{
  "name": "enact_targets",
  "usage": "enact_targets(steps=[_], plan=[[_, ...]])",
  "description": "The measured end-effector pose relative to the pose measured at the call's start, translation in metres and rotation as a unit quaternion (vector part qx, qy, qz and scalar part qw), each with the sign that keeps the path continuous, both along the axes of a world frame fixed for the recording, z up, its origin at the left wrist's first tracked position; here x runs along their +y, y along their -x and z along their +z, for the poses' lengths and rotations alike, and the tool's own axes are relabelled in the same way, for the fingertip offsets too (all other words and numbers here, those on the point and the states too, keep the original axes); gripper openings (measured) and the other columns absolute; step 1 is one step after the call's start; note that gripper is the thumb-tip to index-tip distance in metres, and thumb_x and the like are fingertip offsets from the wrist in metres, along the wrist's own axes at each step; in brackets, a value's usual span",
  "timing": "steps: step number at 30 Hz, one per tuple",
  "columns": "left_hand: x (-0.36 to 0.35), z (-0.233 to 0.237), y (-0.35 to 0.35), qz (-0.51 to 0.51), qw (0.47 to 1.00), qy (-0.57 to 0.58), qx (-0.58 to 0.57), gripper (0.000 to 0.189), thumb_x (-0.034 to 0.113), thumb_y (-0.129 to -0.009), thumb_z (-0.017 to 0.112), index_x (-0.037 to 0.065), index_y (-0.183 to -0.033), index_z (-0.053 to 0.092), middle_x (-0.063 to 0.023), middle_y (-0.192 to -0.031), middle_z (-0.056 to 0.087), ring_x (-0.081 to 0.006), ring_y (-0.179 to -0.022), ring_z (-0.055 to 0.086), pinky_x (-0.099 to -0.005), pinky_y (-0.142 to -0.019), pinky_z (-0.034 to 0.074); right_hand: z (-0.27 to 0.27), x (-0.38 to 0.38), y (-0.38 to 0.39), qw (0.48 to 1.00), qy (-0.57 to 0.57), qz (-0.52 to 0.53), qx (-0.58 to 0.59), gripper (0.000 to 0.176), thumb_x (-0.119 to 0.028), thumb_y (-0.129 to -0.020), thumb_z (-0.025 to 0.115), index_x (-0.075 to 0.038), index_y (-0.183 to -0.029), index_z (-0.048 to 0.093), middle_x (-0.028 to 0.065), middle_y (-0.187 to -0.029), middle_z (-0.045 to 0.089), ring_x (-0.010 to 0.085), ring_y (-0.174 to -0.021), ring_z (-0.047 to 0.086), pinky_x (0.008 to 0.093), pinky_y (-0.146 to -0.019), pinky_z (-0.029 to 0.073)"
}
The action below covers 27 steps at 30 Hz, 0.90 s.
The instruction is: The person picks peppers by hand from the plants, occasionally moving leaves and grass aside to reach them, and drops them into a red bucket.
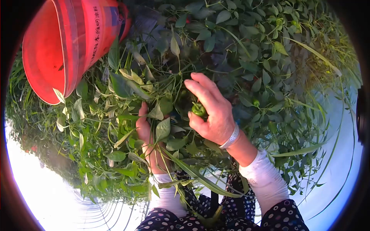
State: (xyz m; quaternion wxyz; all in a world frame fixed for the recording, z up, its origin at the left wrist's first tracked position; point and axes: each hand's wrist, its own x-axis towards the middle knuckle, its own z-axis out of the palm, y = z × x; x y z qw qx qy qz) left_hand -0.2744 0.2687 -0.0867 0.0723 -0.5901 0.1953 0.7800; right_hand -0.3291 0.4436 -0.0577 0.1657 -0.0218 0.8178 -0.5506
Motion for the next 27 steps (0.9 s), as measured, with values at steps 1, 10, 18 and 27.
enact_targets(steps=[1, 10, 18, 27], plan=[[-0.005, -0.004, -0.004, 0.0, 1.0, 0.005, -0.001, 0.035, 0.032, -0.091, 0.047, 0.003, -0.111, 0.053, -0.0122, -0.099, 0.062, -0.0209, -0.083, 0.061, -0.0344, -0.065, 0.052, 0.001, 0.015, -0.003, 0.993, 0.051, -0.06, -0.086, 0.044, -0.001, -0.065, 0.061, -0.005, -0.109, 0.056, 0.0119, -0.111, 0.053, 0.0217, -0.084, 0.058, 0.0306, -0.07, 0.047], [0.002, -0.013, -0.012, 0.03, 0.995, 0.065, -0.076, 0.032, 0.026, -0.093, 0.042, 0.004, -0.115, 0.05, -0.0131, -0.098, 0.06, -0.0254, -0.077, 0.061, -0.034, -0.059, 0.051, -0.041, 0.042, 0.072, 0.899, 0.269, -0.208, -0.277, 0.009, -0.013, -0.079, 0.058, -0.004, -0.076, 0.059, 0.0008, -0.071, 0.057, 0.009, -0.063, 0.053, 0.0227, -0.058, 0.041], [-0.004, -0.048, -0.055, -0.043, 0.98, 0.19, 0.028, 0.029, 0.014, -0.086, 0.054, -0.001, -0.111, 0.057, -0.0151, -0.103, 0.062, -0.0253, -0.087, 0.062, -0.0336, -0.075, 0.05, -0.084, -0.067, 0.123, 0.967, 0.034, 0.099, -0.233, 0.013, -0.015, -0.073, 0.061, -0.004, -0.077, 0.066, -0.0017, -0.067, 0.06, 0.006, -0.064, 0.052, 0.0224, -0.061, 0.043], [-0.023, -0.057, -0.09, -0.123, 0.966, 0.211, 0.086, 0.031, 0.015, -0.086, 0.049, -0.003, -0.109, 0.058, -0.0148, -0.109, 0.059, -0.0237, -0.093, 0.059, -0.0337, -0.08, 0.048, -0.122, -0.131, 0.111, 0.904, -0.168, 0.381, -0.102, 0.037, -0.02, -0.068, 0.068, -0.008, -0.102, 0.064, 0.0142, -0.093, 0.064, 0.0285, -0.091, 0.061, 0.0352, -0.082, 0.047]])
